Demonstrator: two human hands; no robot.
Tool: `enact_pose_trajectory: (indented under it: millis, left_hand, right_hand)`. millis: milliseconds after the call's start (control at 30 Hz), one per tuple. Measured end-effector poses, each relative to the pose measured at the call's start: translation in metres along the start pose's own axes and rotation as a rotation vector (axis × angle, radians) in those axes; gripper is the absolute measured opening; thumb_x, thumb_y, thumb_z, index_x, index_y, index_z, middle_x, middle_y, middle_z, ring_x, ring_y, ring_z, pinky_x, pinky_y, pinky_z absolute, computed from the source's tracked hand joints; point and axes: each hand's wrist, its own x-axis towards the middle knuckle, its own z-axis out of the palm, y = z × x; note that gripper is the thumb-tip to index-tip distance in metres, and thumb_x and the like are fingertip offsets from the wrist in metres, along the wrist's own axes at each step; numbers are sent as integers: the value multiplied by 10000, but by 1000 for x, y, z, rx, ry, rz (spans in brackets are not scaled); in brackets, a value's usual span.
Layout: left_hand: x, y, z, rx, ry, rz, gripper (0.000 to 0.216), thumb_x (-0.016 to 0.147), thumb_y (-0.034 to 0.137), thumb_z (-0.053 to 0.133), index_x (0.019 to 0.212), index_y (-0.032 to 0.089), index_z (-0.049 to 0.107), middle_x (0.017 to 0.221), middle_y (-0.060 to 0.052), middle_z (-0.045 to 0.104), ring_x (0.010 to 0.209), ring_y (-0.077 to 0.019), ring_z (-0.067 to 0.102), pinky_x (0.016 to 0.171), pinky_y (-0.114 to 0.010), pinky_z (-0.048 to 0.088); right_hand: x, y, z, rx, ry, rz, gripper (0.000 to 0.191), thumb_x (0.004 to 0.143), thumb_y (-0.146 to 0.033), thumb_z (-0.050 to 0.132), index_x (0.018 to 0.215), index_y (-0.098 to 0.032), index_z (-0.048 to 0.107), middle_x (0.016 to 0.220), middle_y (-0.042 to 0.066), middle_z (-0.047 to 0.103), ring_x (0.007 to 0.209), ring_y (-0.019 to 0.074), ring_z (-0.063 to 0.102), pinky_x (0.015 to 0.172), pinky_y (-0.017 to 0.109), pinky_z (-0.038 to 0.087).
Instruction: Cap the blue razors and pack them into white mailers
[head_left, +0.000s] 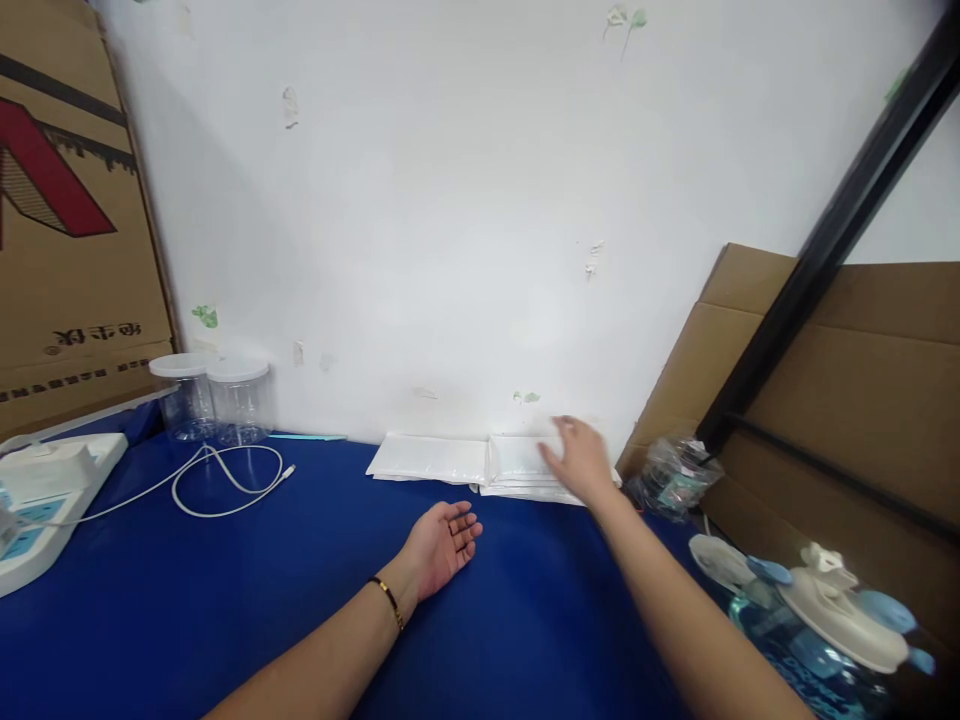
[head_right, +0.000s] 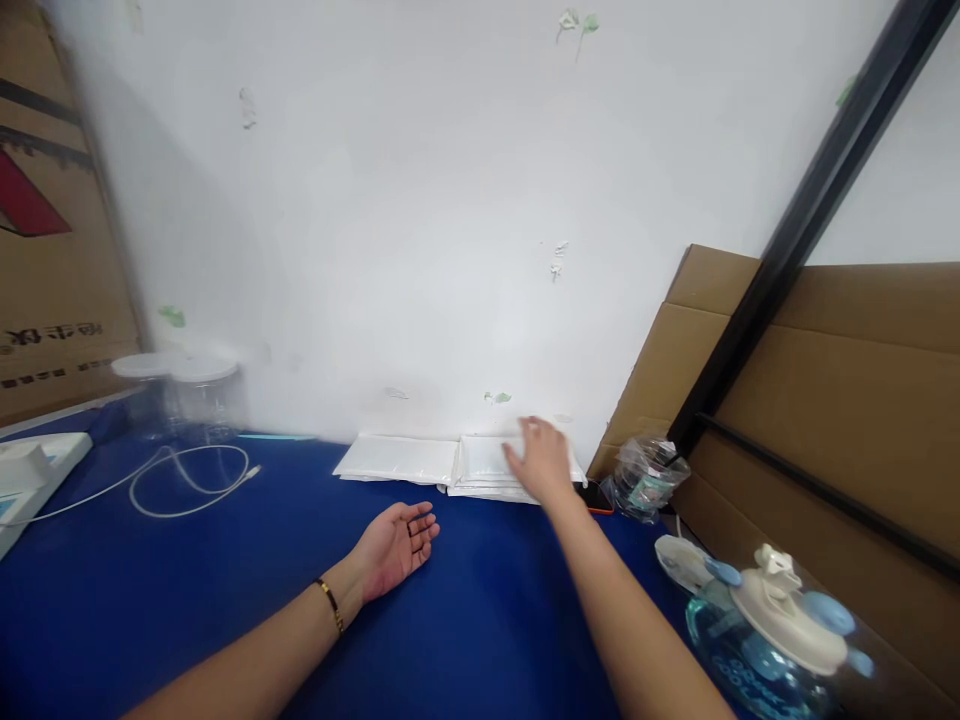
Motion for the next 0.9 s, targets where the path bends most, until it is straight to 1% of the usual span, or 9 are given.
enact_pose_trajectory:
  millis: [67, 133, 233, 300, 467, 567, 733, 833, 900]
  left_hand:
    - [-5, -4, 2, 271, -110, 42, 237, 577, 52, 459, 778, 154, 534, 685, 21, 540, 562, -76, 537, 497, -182, 354]
    - [-12, -8, 4, 592, -302, 49, 286, 513, 19, 434, 735, 144, 563, 644, 34, 540, 505, -56, 494, 457, -172, 291]
    - [-19, -10, 5, 863, -545, -25, 363, 514, 30, 426, 796, 152, 619, 695, 31, 586, 536, -50, 511, 481, -165, 292]
    - [-19, -10, 4, 900, -603, -48, 405, 524, 41, 419, 842, 172, 633, 725, 37, 597, 561, -48, 524, 508, -162, 313]
    - [-13, -8, -2, 967, -655, -41, 370, 533, 57, 416, 773, 174, 671, 703, 31, 616, 587, -60, 541, 552, -171, 364]
    - [-12, -6, -4, 1008, -726, -72, 370, 556, 61, 433, 792, 189, 687, 709, 31, 633, 616, -71, 552, 581, -179, 389]
    - [-10, -8, -5, 997, -729, -89, 380, 553, 50, 471, 837, 201, 674, 742, 35, 623, 643, -70, 561, 622, -185, 407]
    - [-11, -11, -3, 1024, -661, -75, 339, 588, 71, 497, 864, 189, 655, 737, 19, 600, 631, -85, 560, 597, -198, 408]
    - [-18, -11, 1, 1090, -593, 86, 280, 655, 124, 510, 895, 189, 640, 735, 3, 588, 636, -110, 557, 590, -221, 414]
  right_hand:
    - [-8, -51, 15, 65, -109, -365, 571, 810, -421, 465, 1304, -139, 410, 1331, 139, 442, 1224, 267, 364, 1028, 399, 257]
    - [-12, -94, 38, 41, -166, -529, 675, 739, -349, 563, 1337, -112, 358, 1355, 154, 413, 1243, 295, 335, 1041, 418, 242]
    - [-6, -134, 70, -81, -236, -488, 567, 765, -131, 485, 1315, -60, 365, 1303, 213, 447, 1180, 296, 424, 954, 415, 360]
    - [2, -148, 85, -107, -261, -444, 477, 809, -53, 369, 1285, -39, 387, 1175, 237, 537, 1033, 279, 544, 819, 403, 453]
    - [5, -172, 94, -92, -273, -504, 459, 867, -88, 298, 1326, -89, 315, 1195, 218, 529, 1004, 272, 563, 717, 389, 500]
    - [0, -180, 91, -44, -279, -554, 468, 877, -124, 308, 1343, -90, 289, 1280, 214, 472, 1099, 274, 507, 783, 405, 485]
    - [6, -164, 73, 51, -371, -548, 674, 787, -409, 530, 1349, -104, 318, 1338, 179, 438, 1195, 283, 435, 951, 407, 379]
    - [16, -152, 62, 24, -443, -526, 478, 805, -336, 519, 1244, -149, 476, 1166, 149, 596, 1053, 261, 560, 873, 370, 422]
    - [20, -149, 55, 2, -450, -502, 333, 855, -246, 440, 1164, -186, 548, 1041, 124, 659, 955, 249, 611, 812, 365, 442]
